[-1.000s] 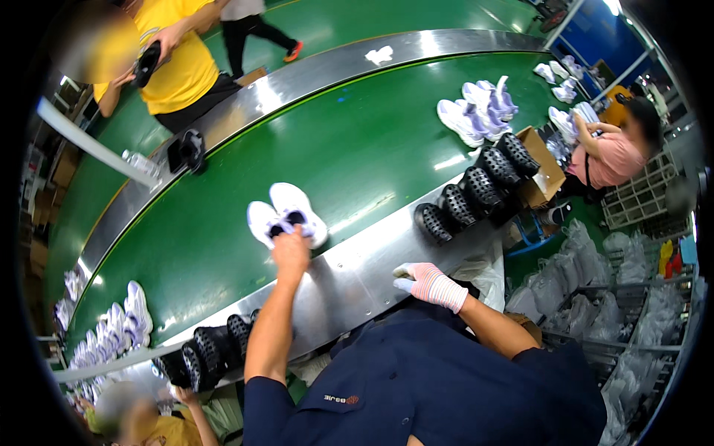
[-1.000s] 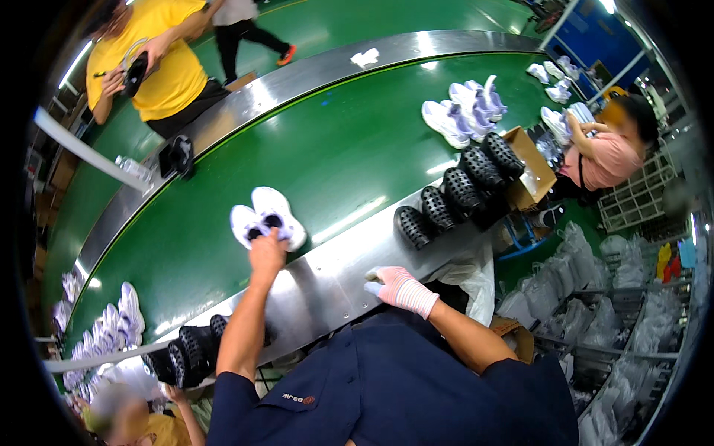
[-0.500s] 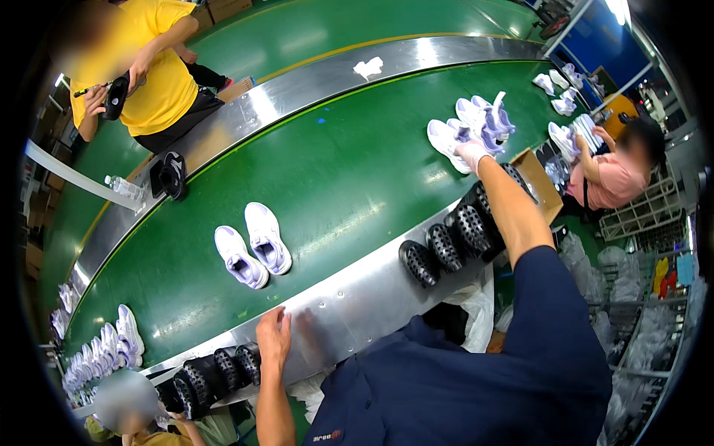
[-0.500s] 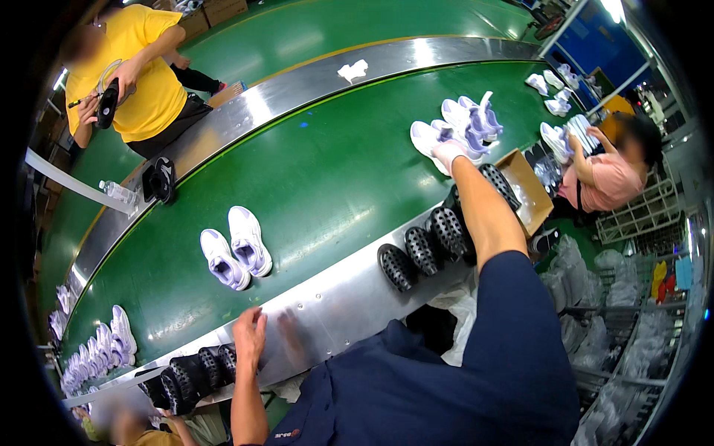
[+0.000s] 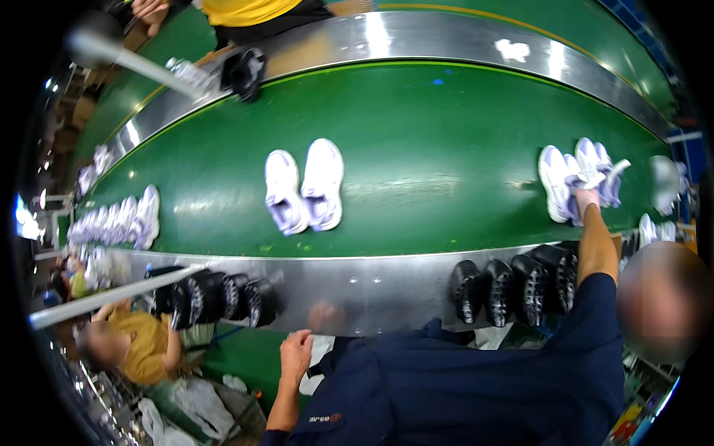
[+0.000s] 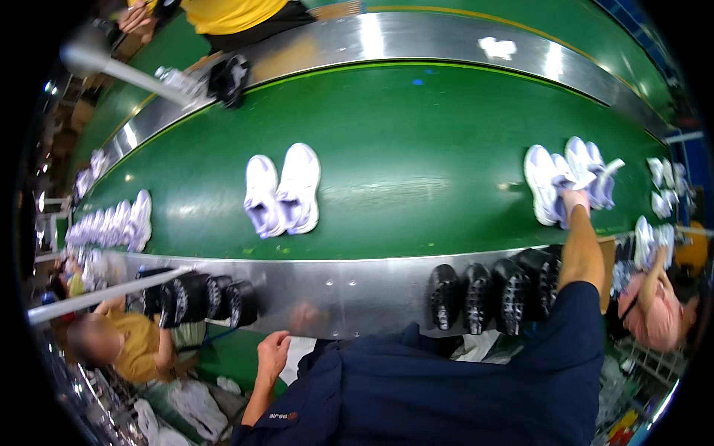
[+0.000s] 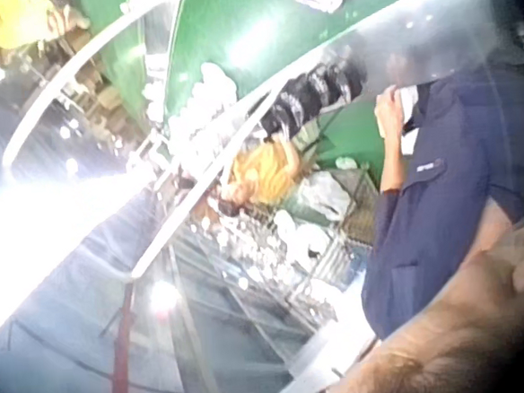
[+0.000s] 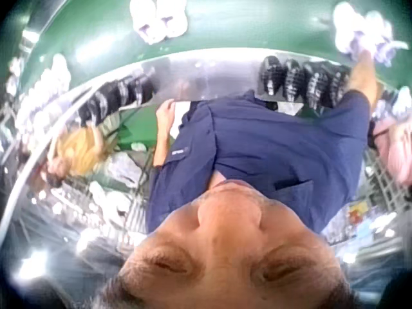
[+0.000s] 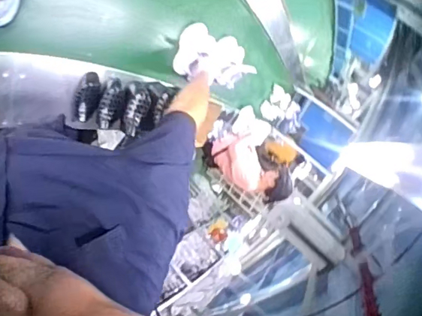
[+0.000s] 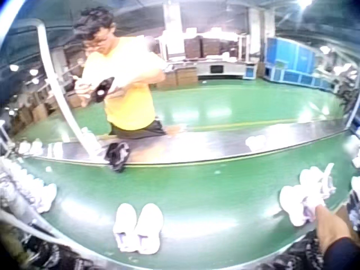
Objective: The person picks up shoes from an assembly line one at a time, turns them over to look at the soles, and places them back onto the conveyor belt.
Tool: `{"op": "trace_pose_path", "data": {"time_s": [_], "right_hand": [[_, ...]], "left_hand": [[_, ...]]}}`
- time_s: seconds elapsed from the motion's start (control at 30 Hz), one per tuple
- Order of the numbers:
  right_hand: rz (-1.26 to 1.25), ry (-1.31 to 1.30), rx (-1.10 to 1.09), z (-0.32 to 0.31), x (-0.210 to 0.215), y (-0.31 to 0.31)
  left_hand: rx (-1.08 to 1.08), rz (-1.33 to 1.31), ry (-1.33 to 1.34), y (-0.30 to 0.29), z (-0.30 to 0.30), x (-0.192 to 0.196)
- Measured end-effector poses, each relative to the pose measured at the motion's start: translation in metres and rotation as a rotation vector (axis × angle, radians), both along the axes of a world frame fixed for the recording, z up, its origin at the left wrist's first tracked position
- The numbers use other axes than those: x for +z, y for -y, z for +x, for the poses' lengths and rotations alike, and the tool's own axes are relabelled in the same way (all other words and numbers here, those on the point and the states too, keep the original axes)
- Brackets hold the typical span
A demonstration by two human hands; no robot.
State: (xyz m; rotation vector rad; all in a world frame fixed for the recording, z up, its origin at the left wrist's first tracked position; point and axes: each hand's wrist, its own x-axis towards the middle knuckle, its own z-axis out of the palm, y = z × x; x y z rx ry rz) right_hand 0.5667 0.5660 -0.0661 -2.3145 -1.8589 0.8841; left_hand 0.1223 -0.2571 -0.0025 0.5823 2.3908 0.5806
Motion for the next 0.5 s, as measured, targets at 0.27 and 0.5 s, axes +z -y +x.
{"op": "trace_pose_path", "data": {"time_s": [0.27,0.5], "right_hand": [[0.086,0.044,0.620,-0.233,0.008,0.072],[0.075,-0.084,0.711,-0.341,0.138,0.358]], "left_hand": [[-0.225,0.341,-0.230,-0.098,-0.002,0.030],[-0.366,0.589,-0.225,-0.191,-0.014,0.064]]}}
